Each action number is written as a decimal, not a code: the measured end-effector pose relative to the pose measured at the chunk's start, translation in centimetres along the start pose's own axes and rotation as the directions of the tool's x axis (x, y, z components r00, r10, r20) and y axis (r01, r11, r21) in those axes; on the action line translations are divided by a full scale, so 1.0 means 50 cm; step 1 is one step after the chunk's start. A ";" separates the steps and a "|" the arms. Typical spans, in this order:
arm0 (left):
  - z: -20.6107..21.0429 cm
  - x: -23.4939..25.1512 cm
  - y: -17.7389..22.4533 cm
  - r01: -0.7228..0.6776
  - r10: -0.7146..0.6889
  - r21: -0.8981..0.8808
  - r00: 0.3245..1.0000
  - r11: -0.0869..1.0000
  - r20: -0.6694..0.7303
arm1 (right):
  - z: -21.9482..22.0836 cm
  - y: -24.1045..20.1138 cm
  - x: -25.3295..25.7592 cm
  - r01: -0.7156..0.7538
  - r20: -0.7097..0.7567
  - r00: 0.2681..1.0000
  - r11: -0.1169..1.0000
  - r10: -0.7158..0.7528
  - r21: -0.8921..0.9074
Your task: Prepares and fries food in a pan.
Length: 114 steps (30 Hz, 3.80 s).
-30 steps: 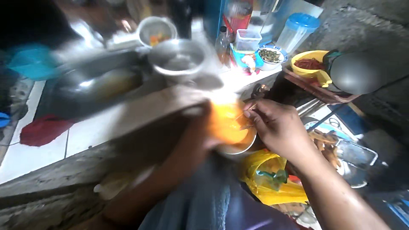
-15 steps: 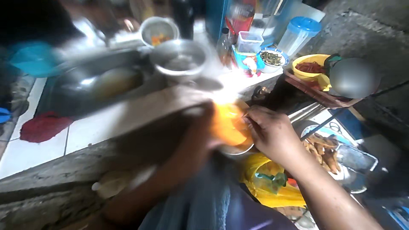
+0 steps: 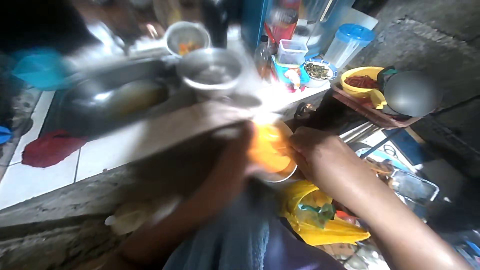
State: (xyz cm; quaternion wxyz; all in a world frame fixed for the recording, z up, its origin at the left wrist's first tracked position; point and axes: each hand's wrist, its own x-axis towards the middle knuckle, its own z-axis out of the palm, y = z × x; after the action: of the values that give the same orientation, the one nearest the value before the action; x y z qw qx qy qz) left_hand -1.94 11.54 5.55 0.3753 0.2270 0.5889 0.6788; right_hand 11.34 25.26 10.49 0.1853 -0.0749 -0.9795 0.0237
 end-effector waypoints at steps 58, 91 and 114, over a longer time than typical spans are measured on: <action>0.697 -0.051 0.126 0.267 -0.295 0.135 0.774 0.954 0.560 | -0.371 0.216 -0.505 -0.722 -0.703 0.509 0.691 0.497 -0.035; 1.022 -0.130 0.077 0.224 -0.201 0.029 0.804 0.974 0.560 | -0.608 0.435 -0.754 -0.454 -0.402 0.261 0.479 0.878 0.751; 0.727 -0.025 -0.022 0.025 0.009 -0.092 0.936 0.995 0.352 | -0.511 0.653 -0.928 -0.933 0.057 0.134 0.146 0.989 -0.330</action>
State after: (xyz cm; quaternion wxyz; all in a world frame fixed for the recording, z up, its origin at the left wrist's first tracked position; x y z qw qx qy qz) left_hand 26.38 33.44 12.04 0.4879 0.3243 0.4802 0.6528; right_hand 67.90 50.77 15.14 -0.0141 -0.7041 -0.7088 0.0412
